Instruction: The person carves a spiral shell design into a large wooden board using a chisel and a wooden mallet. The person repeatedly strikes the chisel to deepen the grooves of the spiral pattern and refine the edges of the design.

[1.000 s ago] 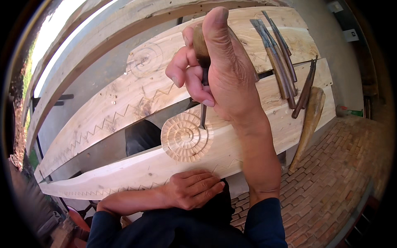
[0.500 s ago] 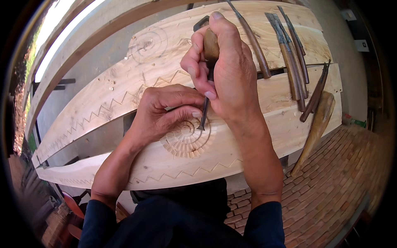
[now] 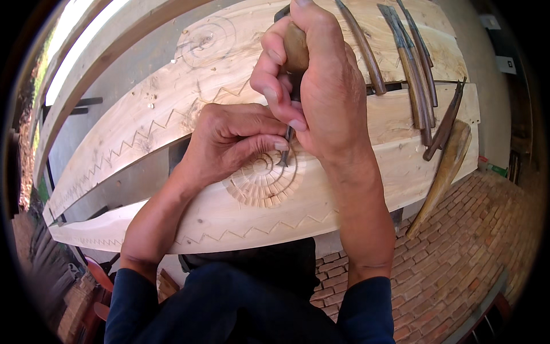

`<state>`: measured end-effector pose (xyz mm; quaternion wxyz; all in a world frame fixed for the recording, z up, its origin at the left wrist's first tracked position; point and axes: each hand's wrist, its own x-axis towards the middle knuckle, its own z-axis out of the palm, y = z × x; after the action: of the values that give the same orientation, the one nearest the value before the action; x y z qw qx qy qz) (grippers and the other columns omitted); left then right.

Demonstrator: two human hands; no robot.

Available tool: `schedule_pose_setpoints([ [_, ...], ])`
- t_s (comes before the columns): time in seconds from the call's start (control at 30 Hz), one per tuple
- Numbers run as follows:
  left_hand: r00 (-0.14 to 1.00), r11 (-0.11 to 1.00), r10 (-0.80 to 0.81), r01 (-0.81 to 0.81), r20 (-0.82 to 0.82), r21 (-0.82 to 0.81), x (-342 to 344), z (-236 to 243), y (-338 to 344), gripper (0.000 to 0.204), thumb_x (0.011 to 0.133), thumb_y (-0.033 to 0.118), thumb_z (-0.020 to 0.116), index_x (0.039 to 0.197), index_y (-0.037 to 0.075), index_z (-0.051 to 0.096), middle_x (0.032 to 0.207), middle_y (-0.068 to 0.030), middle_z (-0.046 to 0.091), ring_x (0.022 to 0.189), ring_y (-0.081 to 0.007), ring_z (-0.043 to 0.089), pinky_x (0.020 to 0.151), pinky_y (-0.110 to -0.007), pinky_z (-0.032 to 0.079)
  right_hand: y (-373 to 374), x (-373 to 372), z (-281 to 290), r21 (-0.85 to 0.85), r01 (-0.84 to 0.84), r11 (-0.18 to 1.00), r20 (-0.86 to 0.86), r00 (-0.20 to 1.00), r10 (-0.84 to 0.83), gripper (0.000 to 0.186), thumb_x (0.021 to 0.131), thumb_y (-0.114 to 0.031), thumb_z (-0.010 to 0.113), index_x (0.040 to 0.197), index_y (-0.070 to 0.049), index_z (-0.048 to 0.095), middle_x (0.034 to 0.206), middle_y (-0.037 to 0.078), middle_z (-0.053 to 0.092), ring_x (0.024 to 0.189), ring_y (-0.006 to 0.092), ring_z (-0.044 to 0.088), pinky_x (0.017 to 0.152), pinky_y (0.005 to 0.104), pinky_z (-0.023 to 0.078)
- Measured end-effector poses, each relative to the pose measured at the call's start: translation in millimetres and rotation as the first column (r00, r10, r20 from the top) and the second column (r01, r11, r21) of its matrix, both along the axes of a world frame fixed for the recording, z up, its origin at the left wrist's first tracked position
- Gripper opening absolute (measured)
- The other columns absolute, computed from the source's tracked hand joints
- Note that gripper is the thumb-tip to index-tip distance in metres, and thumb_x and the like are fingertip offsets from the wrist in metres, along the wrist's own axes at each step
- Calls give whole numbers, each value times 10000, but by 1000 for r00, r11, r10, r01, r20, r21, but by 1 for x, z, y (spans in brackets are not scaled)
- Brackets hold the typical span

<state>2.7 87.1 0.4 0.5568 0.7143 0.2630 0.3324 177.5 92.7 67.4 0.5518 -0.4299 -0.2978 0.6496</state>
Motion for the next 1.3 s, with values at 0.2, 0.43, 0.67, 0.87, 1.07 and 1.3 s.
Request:
schedule_pose_setpoints([
  [0.2,1000,1000,-8,8,-21,8,0,-2,0,129,920,135,838,1011,49,811,941,-76,796,796,-279,753,709,-356,582,0,-1,0,-4,13,1000,-5,1000,-13,532,1168,-520,299,830,-141,459,574,49,494,371,99,211,351,257,192],
  [0.43,1000,1000,-2,2,-15,-16,0,-2,0,133,912,142,845,996,44,812,933,-77,795,791,-280,751,706,-358,581,2,-4,18,-132,67,989,-59,995,-75,587,1136,-560,368,816,-91,518,546,135,548,339,116,303,318,269,231],
  [0.67,999,1000,-16,17,-32,19,3,-3,0,171,892,197,858,971,57,800,910,-58,777,788,-296,740,692,-377,570,1,2,0,1,-28,1000,-67,997,28,504,1160,-485,315,823,-136,453,562,63,473,368,102,191,349,257,188],
  [0.87,998,999,-32,32,-54,2,1,-4,1,175,894,217,857,945,63,791,892,-51,766,777,-298,732,680,-384,561,-1,-3,1,26,7,1000,-54,999,-6,505,1156,-469,314,816,-124,455,555,67,467,372,100,197,356,259,191],
  [1.07,998,998,-55,55,-36,-4,0,-3,3,170,892,211,857,927,59,789,881,-48,766,770,-291,733,674,-376,557,-5,-9,4,67,36,997,-16,999,-35,503,1153,-458,317,817,-114,461,553,76,478,373,99,209,361,263,197],
  [1.3,998,998,-57,57,-1,16,-3,-3,5,160,881,189,866,932,53,798,886,-63,778,765,-285,741,681,-370,560,-8,-15,5,110,47,993,33,998,-50,509,1154,-462,317,817,-108,463,548,79,484,363,98,225,357,270,203],
])
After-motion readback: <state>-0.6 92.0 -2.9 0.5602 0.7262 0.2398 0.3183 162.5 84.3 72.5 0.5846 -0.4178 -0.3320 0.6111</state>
